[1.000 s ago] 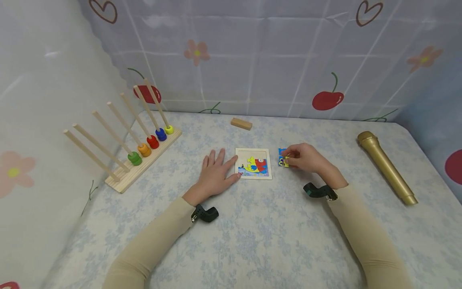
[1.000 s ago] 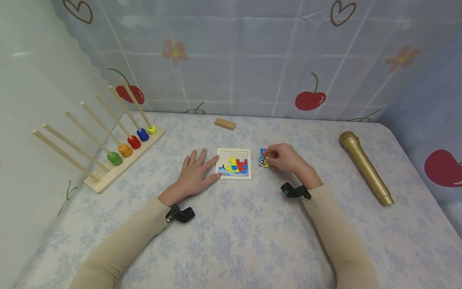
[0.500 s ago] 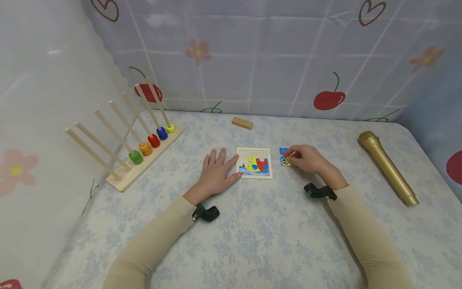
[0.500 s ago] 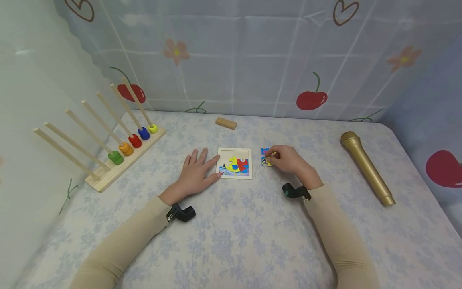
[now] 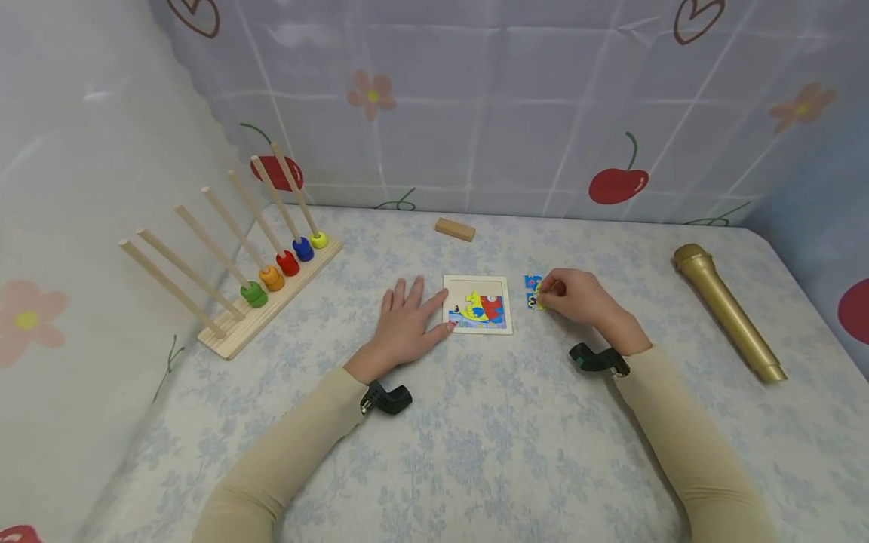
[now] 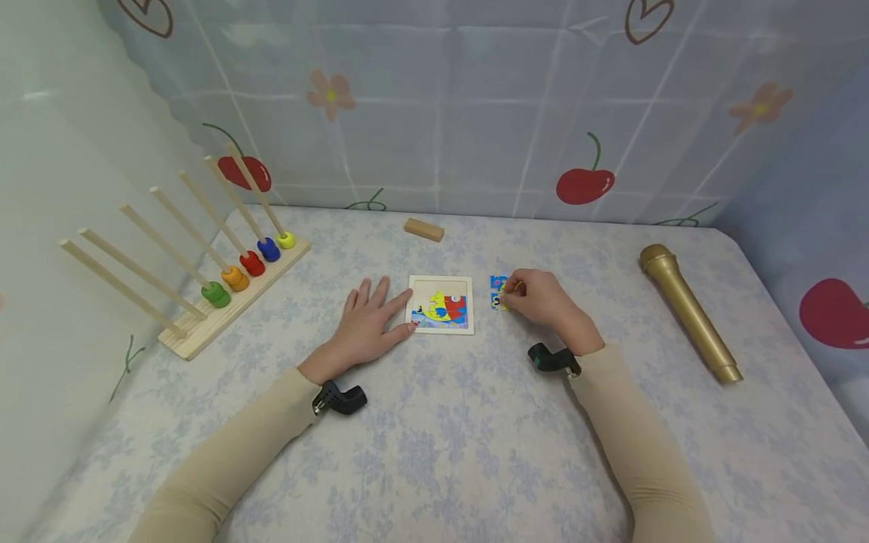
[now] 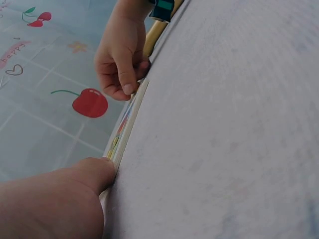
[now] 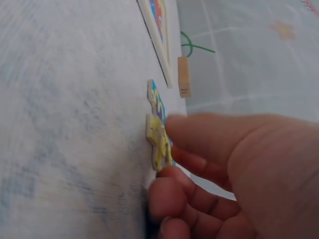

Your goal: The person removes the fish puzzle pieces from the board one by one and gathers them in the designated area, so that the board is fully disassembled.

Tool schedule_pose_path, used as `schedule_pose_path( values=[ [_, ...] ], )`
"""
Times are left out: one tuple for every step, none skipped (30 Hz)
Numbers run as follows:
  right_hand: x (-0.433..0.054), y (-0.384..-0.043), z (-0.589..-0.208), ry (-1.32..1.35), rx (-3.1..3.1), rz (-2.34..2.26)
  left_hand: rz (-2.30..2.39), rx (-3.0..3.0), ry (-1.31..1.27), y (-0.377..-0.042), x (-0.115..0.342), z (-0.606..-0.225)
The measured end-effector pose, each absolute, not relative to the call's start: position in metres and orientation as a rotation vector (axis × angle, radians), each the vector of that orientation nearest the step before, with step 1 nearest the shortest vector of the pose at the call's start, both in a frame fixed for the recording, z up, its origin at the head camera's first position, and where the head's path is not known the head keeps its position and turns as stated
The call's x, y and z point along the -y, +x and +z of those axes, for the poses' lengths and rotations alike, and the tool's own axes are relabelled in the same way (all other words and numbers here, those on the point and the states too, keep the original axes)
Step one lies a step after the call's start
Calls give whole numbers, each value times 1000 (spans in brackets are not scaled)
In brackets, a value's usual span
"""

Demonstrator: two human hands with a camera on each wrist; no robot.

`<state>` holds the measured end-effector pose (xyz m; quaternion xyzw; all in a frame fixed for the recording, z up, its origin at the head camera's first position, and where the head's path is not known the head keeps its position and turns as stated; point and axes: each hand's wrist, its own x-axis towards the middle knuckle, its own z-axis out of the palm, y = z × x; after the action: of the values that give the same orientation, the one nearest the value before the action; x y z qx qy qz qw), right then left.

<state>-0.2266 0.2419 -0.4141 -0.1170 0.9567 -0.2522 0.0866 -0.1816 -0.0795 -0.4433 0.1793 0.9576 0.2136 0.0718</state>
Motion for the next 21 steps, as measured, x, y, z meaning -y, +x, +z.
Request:
schedule_pose_path(
  values=[
    [-242,-227,-413,-363,-2844,-754,642,-2878,539,-182,80,-443],
    [-243,-227,-413,-378,-2836,-756,638,-2878,539,-182,79,-443],
    [-243,-227,-412,-393,-2827,-754,636,-2877,537,-182,79,-443],
    [-244,-227,-412,-405,-2820,-749,639,-2876,537,-182,79,-443],
    [-244,-227,-412,-415,-2814,-742,637,-2873,536,-182,79,-443],
    [-244,-227,-411,-422,-2809,-737,638,-2874,537,-182,79,-443],
    [-244,-227,-411,-430,-2808,-729,639,-2876,538,-182,79,-443],
    [-244,-227,-412,-435,-2807,-724,641,-2877,538,-182,79,-443],
    [-244,-227,-412,-440,-2808,-719,640,-2877,537,-182,79,-443],
    [-244,-227,-412,-440,-2807,-716,637,-2876,537,-182,79,-443],
    [-244,-227,-413,-441,-2806,-715,636,-2876,537,-182,79,-443],
    [-244,-227,-413,-441,-2805,-715,638,-2878,539,-182,79,-444],
    [-244,-228,-413,-439,-2803,-717,640,-2880,541,-182,79,-443],
    [-244,-228,-413,-439,-2802,-717,637,-2880,541,-182,79,-443],
    [-244,-227,-413,-439,-2802,-717,638,-2881,541,-182,79,-443],
    [-244,-227,-413,-436,-2801,-718,640,-2881,542,-182,80,-443],
    [-244,-227,-412,-434,-2802,-719,642,-2882,543,-182,80,-443],
    [-244,-227,-412,-430,-2802,-718,645,-2884,545,-182,80,-443],
    [-244,-227,-412,-428,-2802,-717,643,-2883,545,-182,80,-443],
    [-244,-227,-412,-426,-2804,-717,642,-2881,544,-181,80,-443],
    [-244,-227,-412,-422,-2804,-716,644,-2881,546,-181,80,-443]
  ],
)
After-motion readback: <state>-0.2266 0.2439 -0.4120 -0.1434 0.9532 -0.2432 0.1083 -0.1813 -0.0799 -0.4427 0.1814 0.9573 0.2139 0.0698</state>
